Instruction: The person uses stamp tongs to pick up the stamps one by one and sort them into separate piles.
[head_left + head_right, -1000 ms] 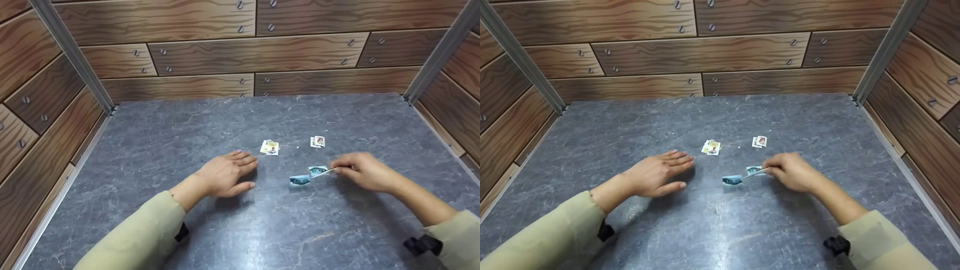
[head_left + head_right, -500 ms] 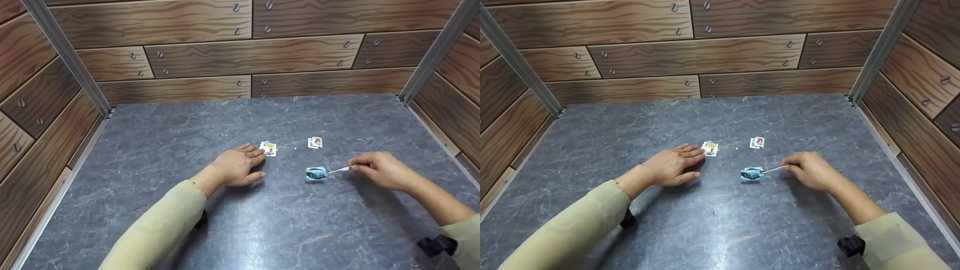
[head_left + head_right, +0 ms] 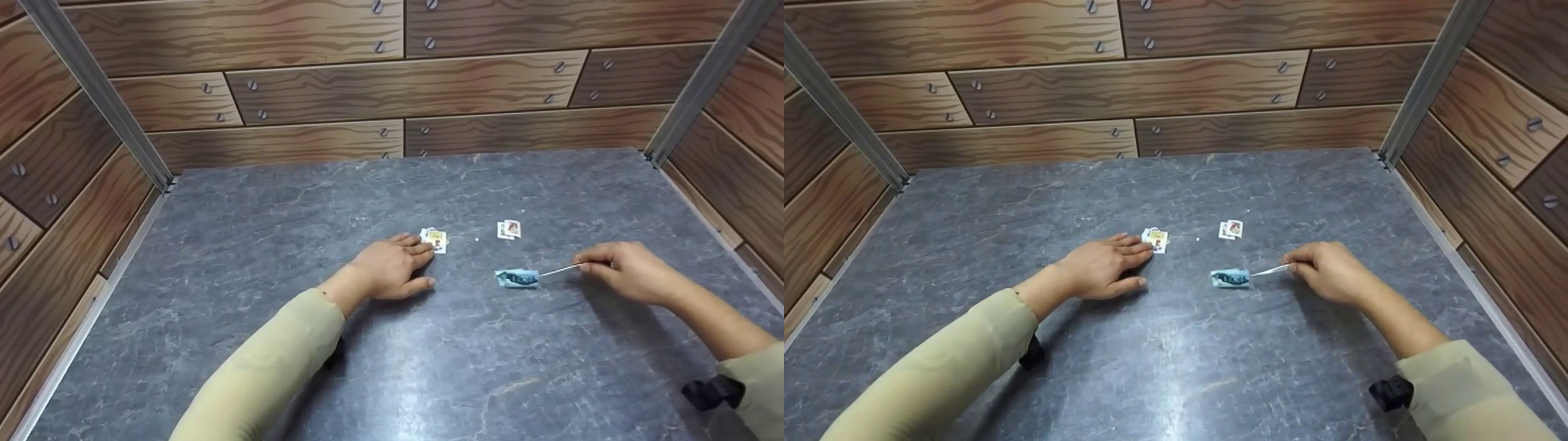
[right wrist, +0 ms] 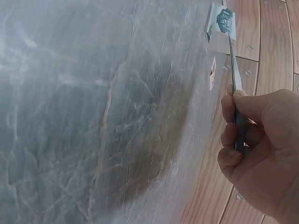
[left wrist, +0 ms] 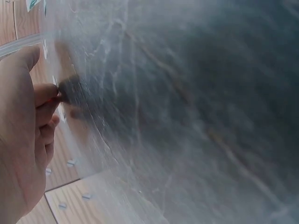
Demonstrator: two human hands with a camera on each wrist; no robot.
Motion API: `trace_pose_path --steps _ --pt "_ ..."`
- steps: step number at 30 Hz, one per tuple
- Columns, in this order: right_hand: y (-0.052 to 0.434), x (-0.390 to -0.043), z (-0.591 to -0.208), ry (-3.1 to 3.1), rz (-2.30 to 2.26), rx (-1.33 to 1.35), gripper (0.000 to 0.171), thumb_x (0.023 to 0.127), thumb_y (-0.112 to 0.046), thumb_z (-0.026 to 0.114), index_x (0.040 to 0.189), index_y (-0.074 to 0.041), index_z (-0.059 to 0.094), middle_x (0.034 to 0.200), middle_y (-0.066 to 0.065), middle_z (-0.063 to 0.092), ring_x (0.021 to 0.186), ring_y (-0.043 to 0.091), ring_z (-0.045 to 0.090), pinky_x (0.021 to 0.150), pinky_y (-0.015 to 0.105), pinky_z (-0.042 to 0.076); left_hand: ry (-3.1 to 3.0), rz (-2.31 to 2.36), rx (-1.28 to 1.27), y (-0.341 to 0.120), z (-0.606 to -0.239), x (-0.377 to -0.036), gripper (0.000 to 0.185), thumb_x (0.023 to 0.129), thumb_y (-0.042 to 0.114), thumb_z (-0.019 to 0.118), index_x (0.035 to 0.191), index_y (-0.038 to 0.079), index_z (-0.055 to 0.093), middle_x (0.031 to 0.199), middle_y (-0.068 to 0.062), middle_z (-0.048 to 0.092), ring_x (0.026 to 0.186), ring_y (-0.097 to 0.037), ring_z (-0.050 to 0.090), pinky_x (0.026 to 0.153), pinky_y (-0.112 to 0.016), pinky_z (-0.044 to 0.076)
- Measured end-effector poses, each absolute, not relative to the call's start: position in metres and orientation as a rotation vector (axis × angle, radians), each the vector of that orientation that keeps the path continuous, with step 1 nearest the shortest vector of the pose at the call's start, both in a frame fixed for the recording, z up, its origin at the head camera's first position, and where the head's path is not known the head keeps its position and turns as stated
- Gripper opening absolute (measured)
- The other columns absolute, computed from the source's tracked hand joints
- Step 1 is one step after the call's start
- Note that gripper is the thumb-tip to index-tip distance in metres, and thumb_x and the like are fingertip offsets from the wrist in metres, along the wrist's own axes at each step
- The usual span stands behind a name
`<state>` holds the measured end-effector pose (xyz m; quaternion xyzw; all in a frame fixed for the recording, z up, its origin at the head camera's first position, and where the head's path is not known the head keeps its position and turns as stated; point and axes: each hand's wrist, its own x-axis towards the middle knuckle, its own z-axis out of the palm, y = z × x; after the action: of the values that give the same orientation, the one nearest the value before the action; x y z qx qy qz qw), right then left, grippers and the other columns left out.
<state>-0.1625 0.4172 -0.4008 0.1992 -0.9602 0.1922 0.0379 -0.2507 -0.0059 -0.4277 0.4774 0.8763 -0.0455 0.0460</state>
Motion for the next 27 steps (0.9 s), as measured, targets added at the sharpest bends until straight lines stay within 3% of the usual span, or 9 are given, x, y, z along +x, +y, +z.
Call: trace_pose_path --steps 10,19,27 --pt "0.421 -0.168 -0.406 -2.968 0.584 0.569 0.012 0.098 -0.009 0.075 0.108 -0.007 0.082 0.099 0.006 0.078 0.086 0.014 0.064 0.074 0.040 0.056 2.677 -0.165 1.453 -0.003 -0.427 -0.251 0.073 0.112 0.058 0.031 0.163 0.007 0.042 0.168 -0.008 0.040 0.157 -0.030 0.032 0.132 -0.039 0.016" --pt "0.425 -0.171 -0.411 -2.959 0.561 0.553 0.016 0.098 -0.006 0.074 0.111 -0.001 0.081 0.105 0.016 0.079 0.099 0.035 0.073 0.083 0.057 0.059 2.669 -0.168 1.458 -0.001 -0.425 -0.251 0.073 0.112 0.059 0.031 0.163 0.007 0.042 0.169 -0.008 0.039 0.158 -0.030 0.031 0.132 -0.039 0.015" --pt "0.425 -0.174 -0.413 -2.917 0.505 0.573 0.013 0.096 -0.005 0.077 0.108 -0.005 0.082 0.102 0.012 0.079 0.096 0.029 0.072 0.080 0.054 0.059 2.669 -0.164 1.453 -0.003 -0.426 -0.252 0.073 0.112 0.059 0.031 0.163 0.007 0.042 0.169 -0.007 0.039 0.157 -0.030 0.032 0.132 -0.039 0.016"
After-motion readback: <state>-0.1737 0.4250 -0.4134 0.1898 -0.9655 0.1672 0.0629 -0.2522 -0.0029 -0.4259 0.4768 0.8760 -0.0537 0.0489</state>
